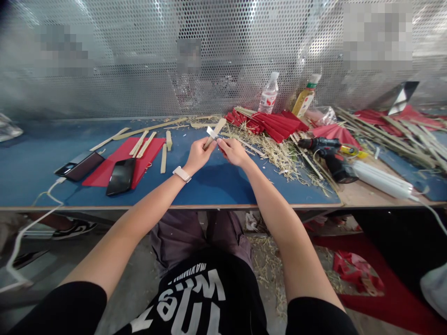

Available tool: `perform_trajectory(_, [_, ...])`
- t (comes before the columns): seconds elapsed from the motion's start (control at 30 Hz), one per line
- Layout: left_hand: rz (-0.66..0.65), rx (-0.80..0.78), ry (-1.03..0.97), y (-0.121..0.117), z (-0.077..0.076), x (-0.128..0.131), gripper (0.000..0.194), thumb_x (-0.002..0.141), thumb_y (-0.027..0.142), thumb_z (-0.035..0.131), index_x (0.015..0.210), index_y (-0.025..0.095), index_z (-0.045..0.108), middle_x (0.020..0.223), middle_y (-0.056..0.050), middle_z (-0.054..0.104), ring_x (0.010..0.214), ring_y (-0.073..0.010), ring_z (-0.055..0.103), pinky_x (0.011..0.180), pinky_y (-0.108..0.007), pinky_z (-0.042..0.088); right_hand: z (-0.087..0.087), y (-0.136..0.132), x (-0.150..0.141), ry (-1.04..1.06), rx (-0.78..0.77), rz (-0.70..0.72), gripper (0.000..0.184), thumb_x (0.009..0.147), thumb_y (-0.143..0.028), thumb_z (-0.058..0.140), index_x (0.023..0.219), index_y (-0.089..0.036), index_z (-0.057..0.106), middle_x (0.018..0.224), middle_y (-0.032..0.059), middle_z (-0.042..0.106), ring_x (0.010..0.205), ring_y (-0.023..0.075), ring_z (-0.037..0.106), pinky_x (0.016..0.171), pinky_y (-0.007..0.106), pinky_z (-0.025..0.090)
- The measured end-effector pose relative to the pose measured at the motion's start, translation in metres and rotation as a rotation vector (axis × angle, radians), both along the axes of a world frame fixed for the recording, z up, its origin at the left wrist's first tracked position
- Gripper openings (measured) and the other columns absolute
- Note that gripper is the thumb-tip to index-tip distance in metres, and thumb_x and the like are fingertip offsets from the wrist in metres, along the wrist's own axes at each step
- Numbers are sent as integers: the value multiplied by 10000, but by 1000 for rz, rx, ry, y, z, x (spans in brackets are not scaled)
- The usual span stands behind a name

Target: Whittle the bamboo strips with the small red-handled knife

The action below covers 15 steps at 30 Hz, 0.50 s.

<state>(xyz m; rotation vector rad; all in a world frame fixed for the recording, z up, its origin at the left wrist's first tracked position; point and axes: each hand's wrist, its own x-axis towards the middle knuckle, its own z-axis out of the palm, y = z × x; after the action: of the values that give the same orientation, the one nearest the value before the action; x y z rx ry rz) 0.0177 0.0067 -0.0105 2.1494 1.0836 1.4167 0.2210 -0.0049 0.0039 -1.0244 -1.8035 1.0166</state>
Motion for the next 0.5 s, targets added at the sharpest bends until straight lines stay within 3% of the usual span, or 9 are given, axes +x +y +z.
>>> perform_trajectory(0.13, [3, -12, -32, -2, 2, 2, 813, 1038, 997, 518, 743, 240, 544, 675, -9, 566, 638, -154, 443, 635, -356, 361, 0, 0, -8, -7, 115, -82, 801, 1024, -1046, 476, 791, -280, 458, 588, -7, 488, 545, 164, 486, 492, 284, 376])
perform_trajectory(0.23, [-12, -61, -81, 0, 0, 3, 801, 1066, 977, 490, 781, 237, 593, 667, 0, 541, 623, -152, 459, 621, -352, 370, 1, 4, -6, 115, 118, -257, 785, 1045, -1047, 403, 848, -289, 451, 602, -9, 485, 534, 173, 491, 473, 295, 367])
perform_trajectory(0.3, [-60, -114, -130, 2, -2, 2, 786, 1091, 965, 445, 925, 235, 682, 677, 8, 545, 612, -152, 492, 613, -342, 406, 2, 8, 2, 223, 95, -354, 755, 1071, -1022, 382, 875, -295, 446, 599, -21, 477, 485, 164, 462, 441, 301, 355])
perform_trajectory(0.37, [-119, -169, -164, 5, -4, 0, 792, 1101, 960, 423, 1196, 236, 731, 711, 12, 589, 589, -148, 519, 601, -333, 450, 4, 12, 11, 256, 107, -369, 723, 1089, -988, 424, 880, -296, 451, 592, -29, 484, 453, 153, 441, 424, 299, 349])
perform_trajectory(0.43, [-163, -221, -172, 7, -5, -1, 818, 1101, 956, 434, 1439, 249, 671, 777, -2, 662, 558, -139, 536, 587, -333, 489, 5, 13, 18, 234, 104, -321, 696, 1107, -953, 462, 879, -295, 461, 581, -34, 495, 436, 146, 439, 417, 293, 348])
perform_trajectory(0.5, [-196, -268, -180, 9, -6, -1, 821, 1094, 956, 453, 1505, 266, 622, 891, -42, 737, 569, -138, 591, 595, -341, 535, 7, 12, 22, 208, 50, -226, 684, 1123, -932, 460, 879, -293, 471, 573, -38, 509, 417, 143, 439, 405, 294, 359])
